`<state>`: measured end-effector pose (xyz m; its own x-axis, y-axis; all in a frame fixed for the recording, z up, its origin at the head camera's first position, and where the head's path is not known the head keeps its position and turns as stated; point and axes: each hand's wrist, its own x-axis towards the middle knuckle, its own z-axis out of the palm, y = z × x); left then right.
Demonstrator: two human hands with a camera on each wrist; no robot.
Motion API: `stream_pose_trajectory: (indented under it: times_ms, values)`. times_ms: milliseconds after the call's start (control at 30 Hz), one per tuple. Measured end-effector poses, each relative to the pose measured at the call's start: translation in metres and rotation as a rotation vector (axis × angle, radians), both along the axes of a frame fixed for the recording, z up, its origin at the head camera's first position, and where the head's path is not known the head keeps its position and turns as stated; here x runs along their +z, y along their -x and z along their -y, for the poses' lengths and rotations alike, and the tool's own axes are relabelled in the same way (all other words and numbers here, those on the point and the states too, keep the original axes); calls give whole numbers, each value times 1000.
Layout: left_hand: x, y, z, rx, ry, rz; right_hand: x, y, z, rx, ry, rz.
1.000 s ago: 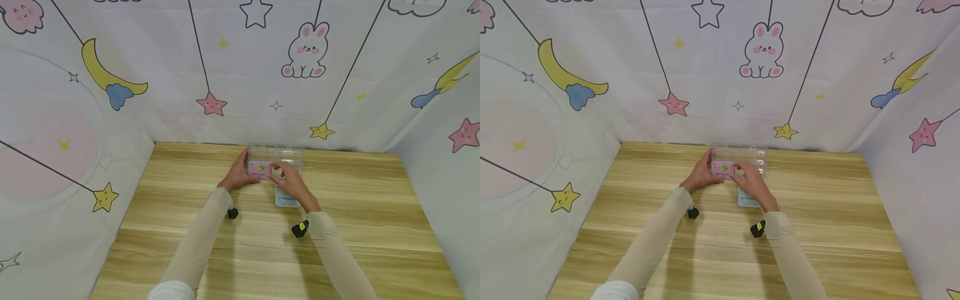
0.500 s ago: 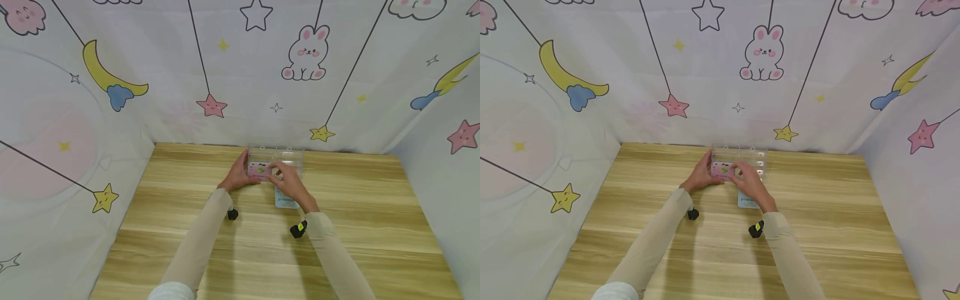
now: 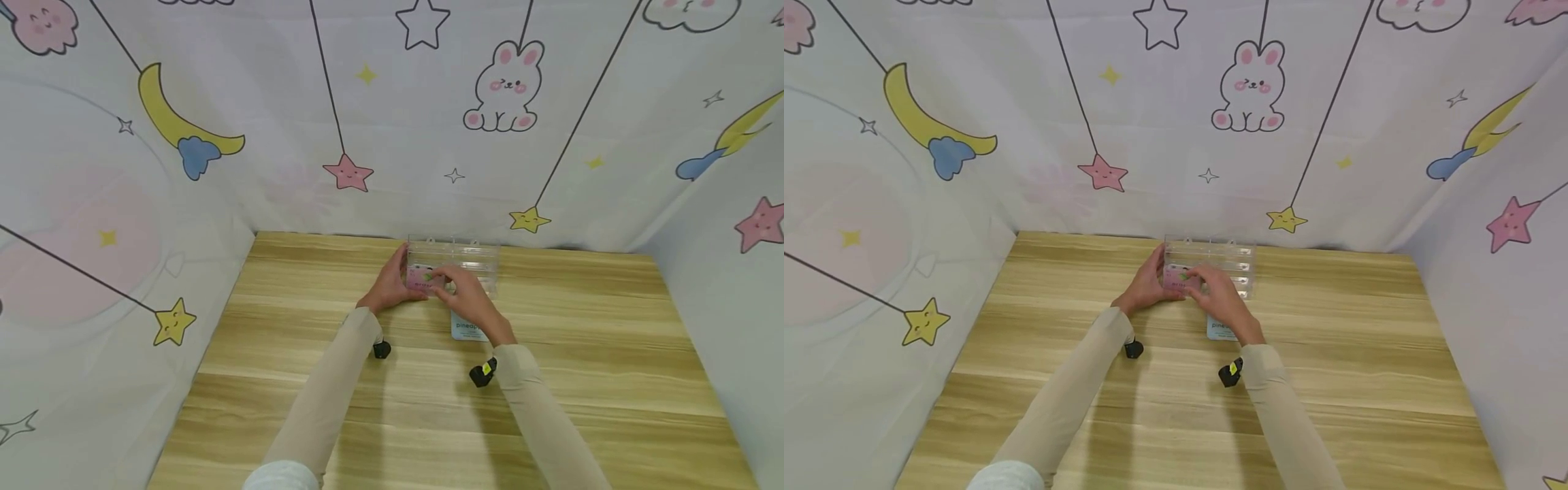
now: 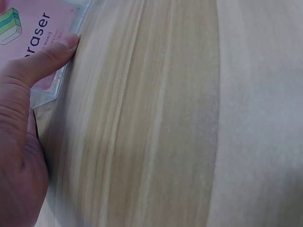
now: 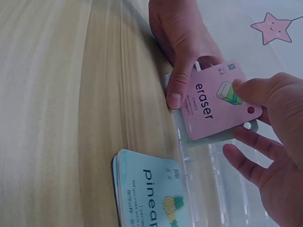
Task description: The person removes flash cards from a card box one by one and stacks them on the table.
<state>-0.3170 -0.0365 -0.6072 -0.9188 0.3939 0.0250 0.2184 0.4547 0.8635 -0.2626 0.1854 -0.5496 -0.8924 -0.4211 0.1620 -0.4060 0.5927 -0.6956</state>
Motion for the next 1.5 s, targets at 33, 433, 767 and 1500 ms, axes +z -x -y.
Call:
stream_pose_trajectory:
  times_ms: [33, 433, 767, 1500]
  values:
    - [0, 0, 0, 0, -2, 4, 1, 0, 0, 5, -4, -12]
    - [-1, 1, -2, 6, -43, 8, 13, 0, -5, 10, -2, -96]
    - [2, 2, -3, 12, -12, 43, 22, -2, -13, -31, 47, -102]
    - [1, 2, -3, 23, 1, 47, 19, -23, -52, -88, 44, 87]
